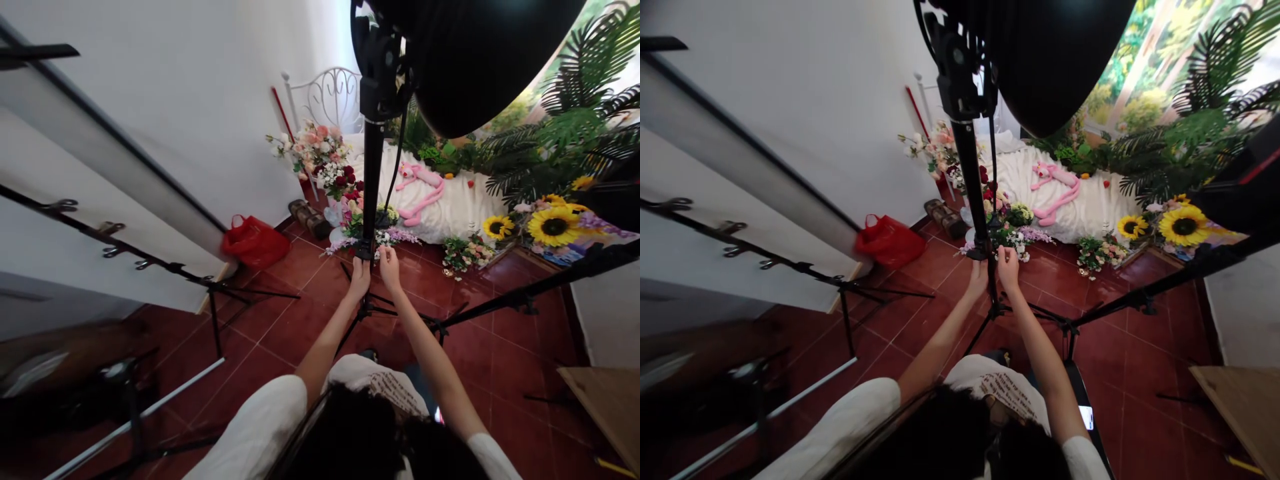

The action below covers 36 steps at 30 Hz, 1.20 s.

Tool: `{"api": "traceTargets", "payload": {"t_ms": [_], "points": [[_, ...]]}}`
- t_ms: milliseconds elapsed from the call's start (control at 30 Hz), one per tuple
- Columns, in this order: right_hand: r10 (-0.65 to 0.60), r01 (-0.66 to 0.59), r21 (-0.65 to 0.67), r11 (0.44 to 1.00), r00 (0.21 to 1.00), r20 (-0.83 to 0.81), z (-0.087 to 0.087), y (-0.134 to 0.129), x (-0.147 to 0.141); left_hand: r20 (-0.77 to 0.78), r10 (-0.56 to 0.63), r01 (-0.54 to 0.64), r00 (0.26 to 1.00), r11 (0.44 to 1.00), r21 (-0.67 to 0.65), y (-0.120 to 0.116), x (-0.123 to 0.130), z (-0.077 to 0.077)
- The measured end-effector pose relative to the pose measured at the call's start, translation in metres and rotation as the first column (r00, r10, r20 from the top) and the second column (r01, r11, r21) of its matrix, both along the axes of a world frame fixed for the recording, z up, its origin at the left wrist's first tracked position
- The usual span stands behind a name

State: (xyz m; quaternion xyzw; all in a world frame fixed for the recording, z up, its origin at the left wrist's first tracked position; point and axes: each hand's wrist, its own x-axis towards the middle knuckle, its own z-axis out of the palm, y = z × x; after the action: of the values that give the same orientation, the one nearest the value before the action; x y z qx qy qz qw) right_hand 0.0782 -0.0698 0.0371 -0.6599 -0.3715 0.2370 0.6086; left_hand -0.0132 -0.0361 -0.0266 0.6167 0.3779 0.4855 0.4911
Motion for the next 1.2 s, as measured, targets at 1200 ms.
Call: {"api": "traceTargets", "payload": {"t_ms": [1200], "points": [[0.162,0.005,-0.520,0.854,0.947,0.276,0.022,0.027,0.015,-0.055,0.131,-0.114,0.990,0.966,0.234,0.015,0.007,-0.014]]}}
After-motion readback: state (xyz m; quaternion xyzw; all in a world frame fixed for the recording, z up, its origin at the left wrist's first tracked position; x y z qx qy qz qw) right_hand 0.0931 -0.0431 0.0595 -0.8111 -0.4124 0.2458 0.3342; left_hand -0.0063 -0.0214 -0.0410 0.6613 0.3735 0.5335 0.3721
